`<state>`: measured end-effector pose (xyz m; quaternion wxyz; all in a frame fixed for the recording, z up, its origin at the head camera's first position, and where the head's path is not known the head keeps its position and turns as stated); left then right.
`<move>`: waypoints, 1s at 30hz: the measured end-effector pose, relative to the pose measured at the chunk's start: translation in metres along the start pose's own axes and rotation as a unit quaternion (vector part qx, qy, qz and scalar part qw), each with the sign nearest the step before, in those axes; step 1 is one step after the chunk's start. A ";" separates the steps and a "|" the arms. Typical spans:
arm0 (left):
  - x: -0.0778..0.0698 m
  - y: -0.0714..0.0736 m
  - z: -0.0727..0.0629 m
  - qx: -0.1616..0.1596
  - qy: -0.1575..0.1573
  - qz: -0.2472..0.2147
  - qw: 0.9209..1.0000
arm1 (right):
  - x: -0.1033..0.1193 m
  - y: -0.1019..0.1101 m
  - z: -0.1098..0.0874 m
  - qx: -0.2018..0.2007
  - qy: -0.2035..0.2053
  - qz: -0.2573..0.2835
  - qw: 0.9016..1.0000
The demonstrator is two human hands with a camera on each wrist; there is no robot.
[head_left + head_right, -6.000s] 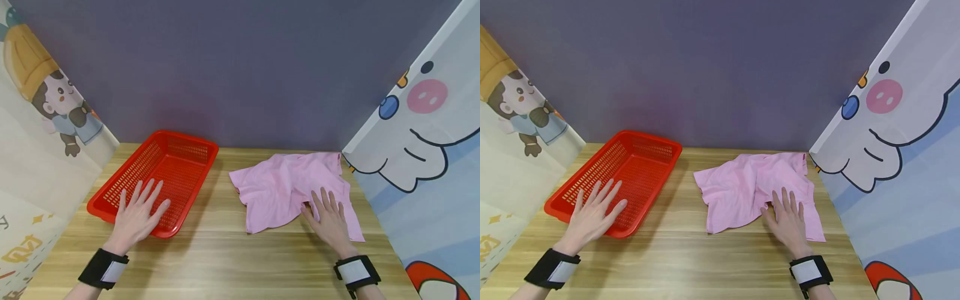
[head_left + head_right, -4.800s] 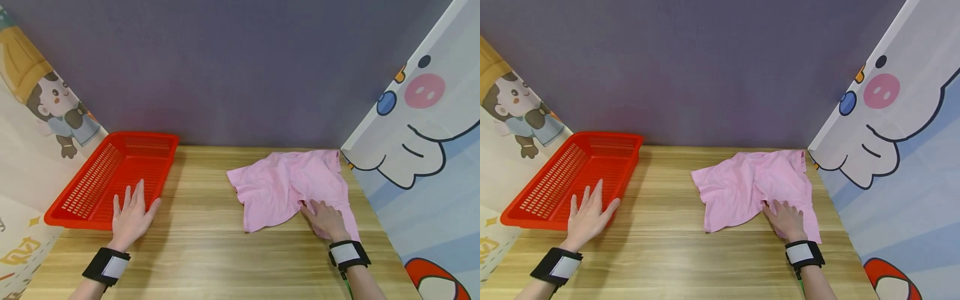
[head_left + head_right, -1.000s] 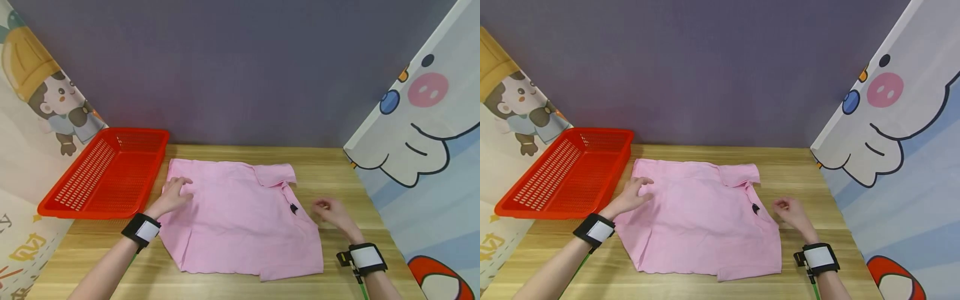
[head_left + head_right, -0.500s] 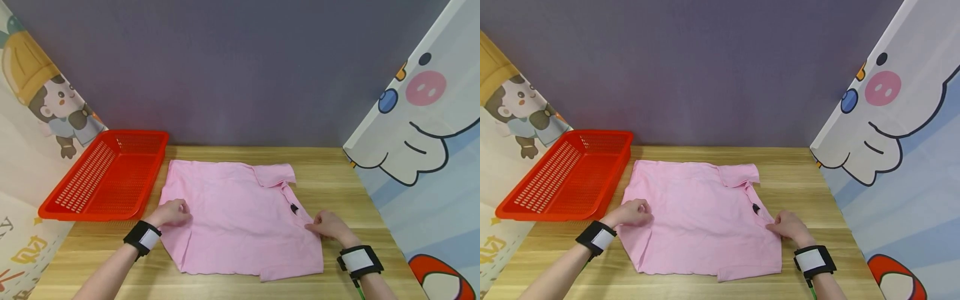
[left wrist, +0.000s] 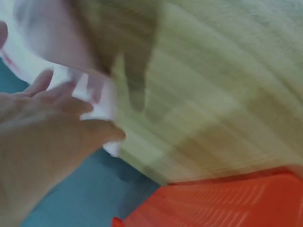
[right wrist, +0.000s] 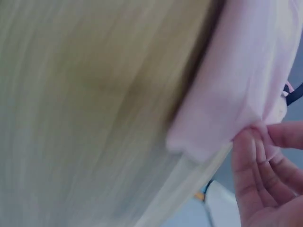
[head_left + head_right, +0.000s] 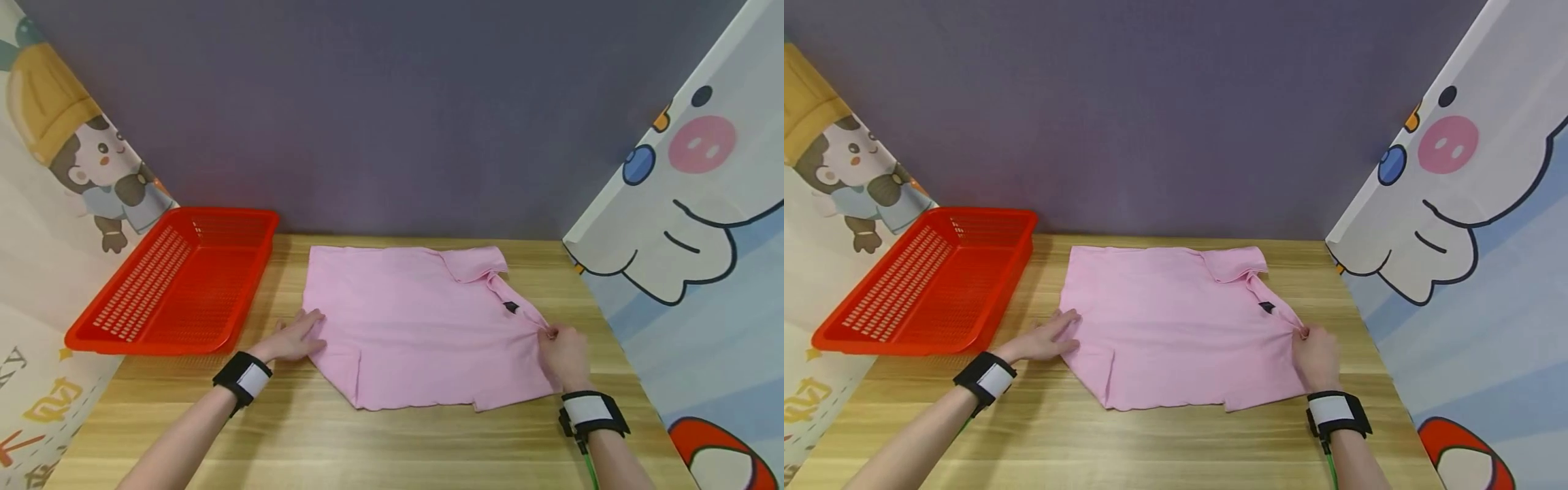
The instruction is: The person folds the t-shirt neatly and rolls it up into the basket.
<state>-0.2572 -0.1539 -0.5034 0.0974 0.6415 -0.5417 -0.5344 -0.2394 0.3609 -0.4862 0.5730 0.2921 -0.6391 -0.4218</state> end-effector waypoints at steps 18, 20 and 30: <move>-0.031 -0.005 -0.003 -0.051 -0.135 0.063 0.987 | -0.043 -0.012 -0.007 0.198 -0.099 -0.022 0.975; -0.025 0.003 -0.003 -0.086 -0.119 0.067 0.987 | -0.045 -0.013 -0.008 0.213 -0.101 -0.027 0.971; -0.001 0.047 -0.019 -0.273 -0.046 0.036 0.960 | -0.044 -0.015 -0.006 0.191 -0.090 0.011 0.977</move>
Point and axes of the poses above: each hand's wrist, its own z-axis towards the middle knuckle, its own y-axis out of the back of the hand, x = y × z, the point moved 10 cm from there along z, towards the middle knuckle, and after that the axes turned 9 degrees about x, right-handed, at the moved point
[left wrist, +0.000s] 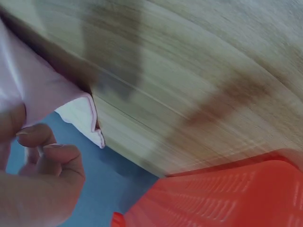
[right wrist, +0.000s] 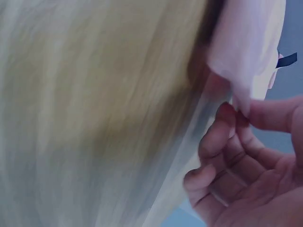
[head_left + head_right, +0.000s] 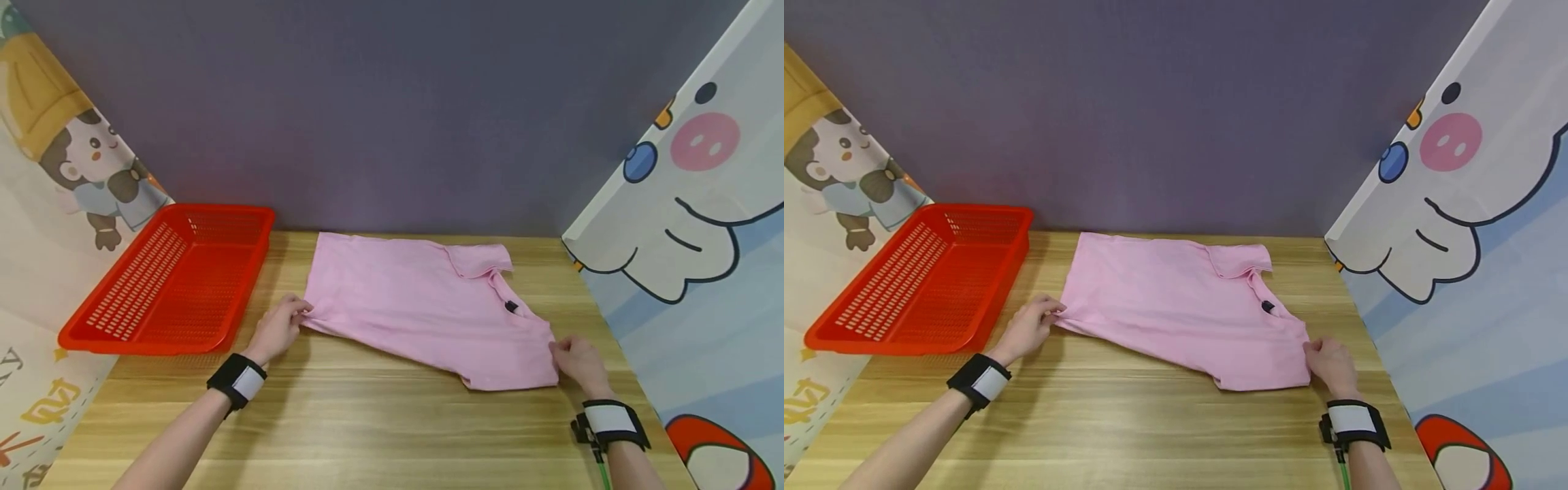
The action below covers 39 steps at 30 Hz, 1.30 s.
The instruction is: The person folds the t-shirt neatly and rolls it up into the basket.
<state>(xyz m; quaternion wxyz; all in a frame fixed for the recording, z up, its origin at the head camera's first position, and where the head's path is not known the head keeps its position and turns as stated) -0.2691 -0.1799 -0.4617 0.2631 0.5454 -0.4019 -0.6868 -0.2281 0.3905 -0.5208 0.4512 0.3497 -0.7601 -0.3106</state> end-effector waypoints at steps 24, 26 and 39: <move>0.037 -0.027 -0.034 0.211 0.194 -0.008 0.958 | 0.012 -0.046 -0.020 0.303 0.106 0.191 0.927; 0.039 -0.030 -0.037 0.220 0.205 -0.017 0.954 | 0.016 -0.048 -0.024 0.334 0.141 0.203 0.909; 0.027 -0.040 -0.048 0.290 0.164 -0.098 0.938 | 0.025 -0.025 -0.025 0.254 0.186 0.165 0.935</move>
Point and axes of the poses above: each hand's wrist, its own z-axis towards the middle knuckle, its own y-axis out of the back of the hand, x = y × z, the point moved 10 cm from there along z, towards the middle knuckle, and after that the axes turned 9 degrees about x, right-handed, at the moved point
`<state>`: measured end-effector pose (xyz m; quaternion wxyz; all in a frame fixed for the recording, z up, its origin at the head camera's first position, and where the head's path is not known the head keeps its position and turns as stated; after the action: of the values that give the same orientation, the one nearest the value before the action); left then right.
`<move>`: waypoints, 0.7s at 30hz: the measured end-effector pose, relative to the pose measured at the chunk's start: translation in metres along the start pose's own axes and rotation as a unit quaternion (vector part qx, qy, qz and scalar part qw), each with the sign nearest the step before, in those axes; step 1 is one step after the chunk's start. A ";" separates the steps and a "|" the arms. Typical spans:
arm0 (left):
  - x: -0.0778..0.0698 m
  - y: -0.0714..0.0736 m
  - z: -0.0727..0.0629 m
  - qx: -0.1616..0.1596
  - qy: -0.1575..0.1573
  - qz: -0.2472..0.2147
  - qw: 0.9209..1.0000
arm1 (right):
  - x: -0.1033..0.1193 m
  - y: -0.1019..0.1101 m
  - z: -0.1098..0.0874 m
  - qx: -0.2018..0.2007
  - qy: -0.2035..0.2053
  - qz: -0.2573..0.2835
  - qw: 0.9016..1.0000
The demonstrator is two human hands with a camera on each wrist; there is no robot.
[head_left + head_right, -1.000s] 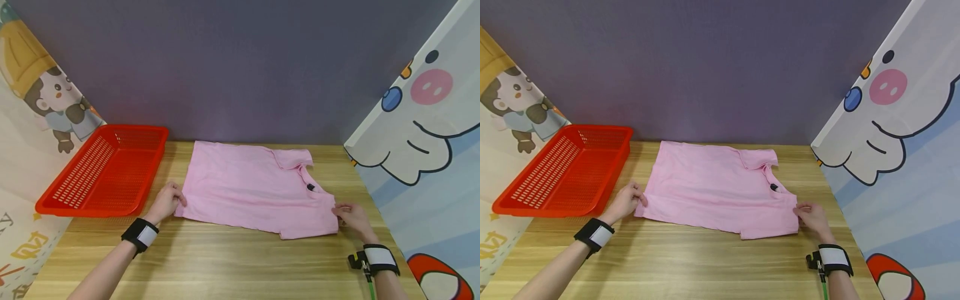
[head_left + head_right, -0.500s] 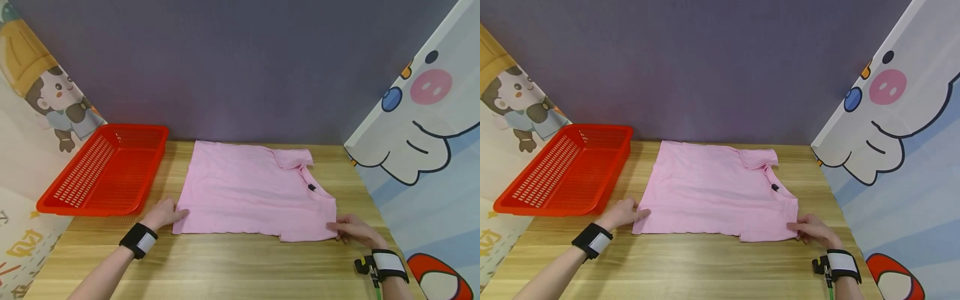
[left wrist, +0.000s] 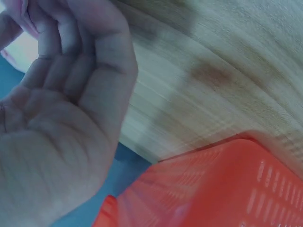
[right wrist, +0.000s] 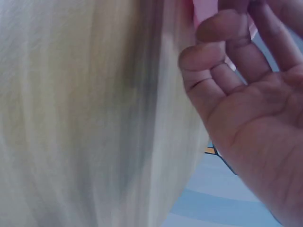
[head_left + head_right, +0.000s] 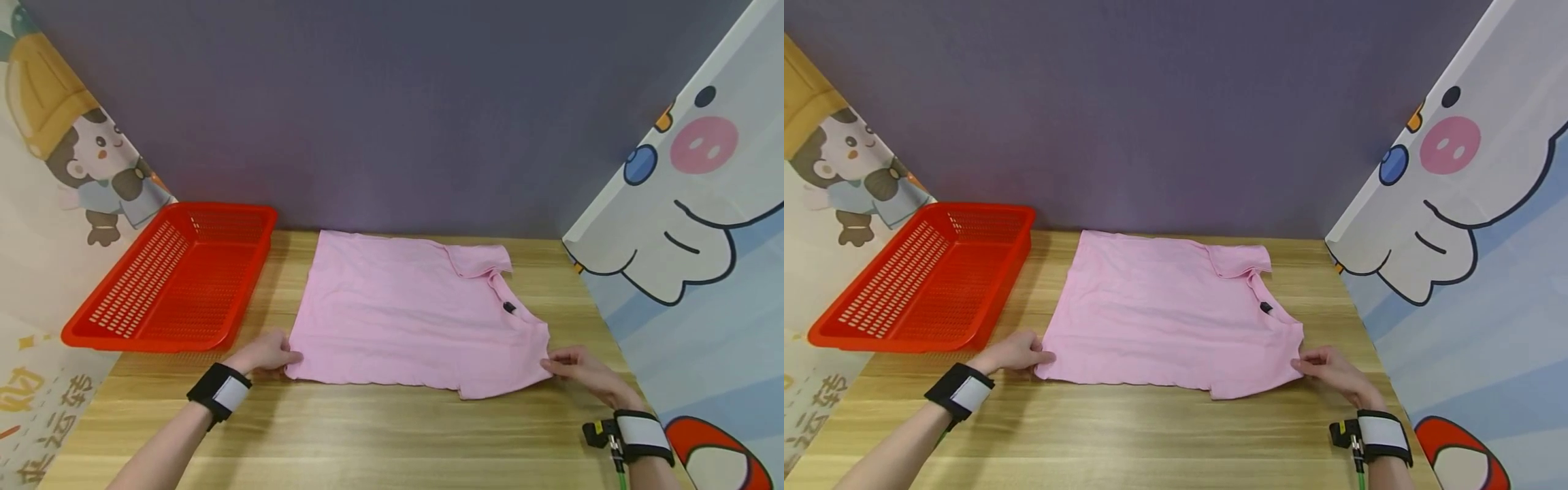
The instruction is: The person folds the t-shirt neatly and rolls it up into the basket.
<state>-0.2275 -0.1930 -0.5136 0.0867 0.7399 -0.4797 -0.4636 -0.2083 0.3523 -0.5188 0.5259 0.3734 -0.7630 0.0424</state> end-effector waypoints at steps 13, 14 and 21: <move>-0.015 0.004 -0.012 0.176 -0.091 -0.234 0.952 | 0.039 0.019 -0.015 -0.047 0.090 0.053 0.993; -0.020 0.011 -0.014 0.173 -0.109 -0.262 0.943 | 0.048 0.022 -0.019 -0.053 0.123 0.065 0.989; -0.070 0.078 -0.046 0.108 -0.286 -0.424 0.852 | 0.118 0.058 -0.050 -0.104 0.324 0.237 0.910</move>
<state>-0.2485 -0.1930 -0.4008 -0.3397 0.7108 -0.1700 -0.5920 -0.2251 0.3550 -0.3794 0.7547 0.0906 -0.6168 0.2043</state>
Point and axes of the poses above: each hand's wrist, its own z-axis towards the middle knuckle, its own y-axis out of the back of the hand, x = y × z, the point moved 10 cm from there along z, towards the middle knuckle, and after that the axes turned 9 degrees about x, right-handed, at the moved point
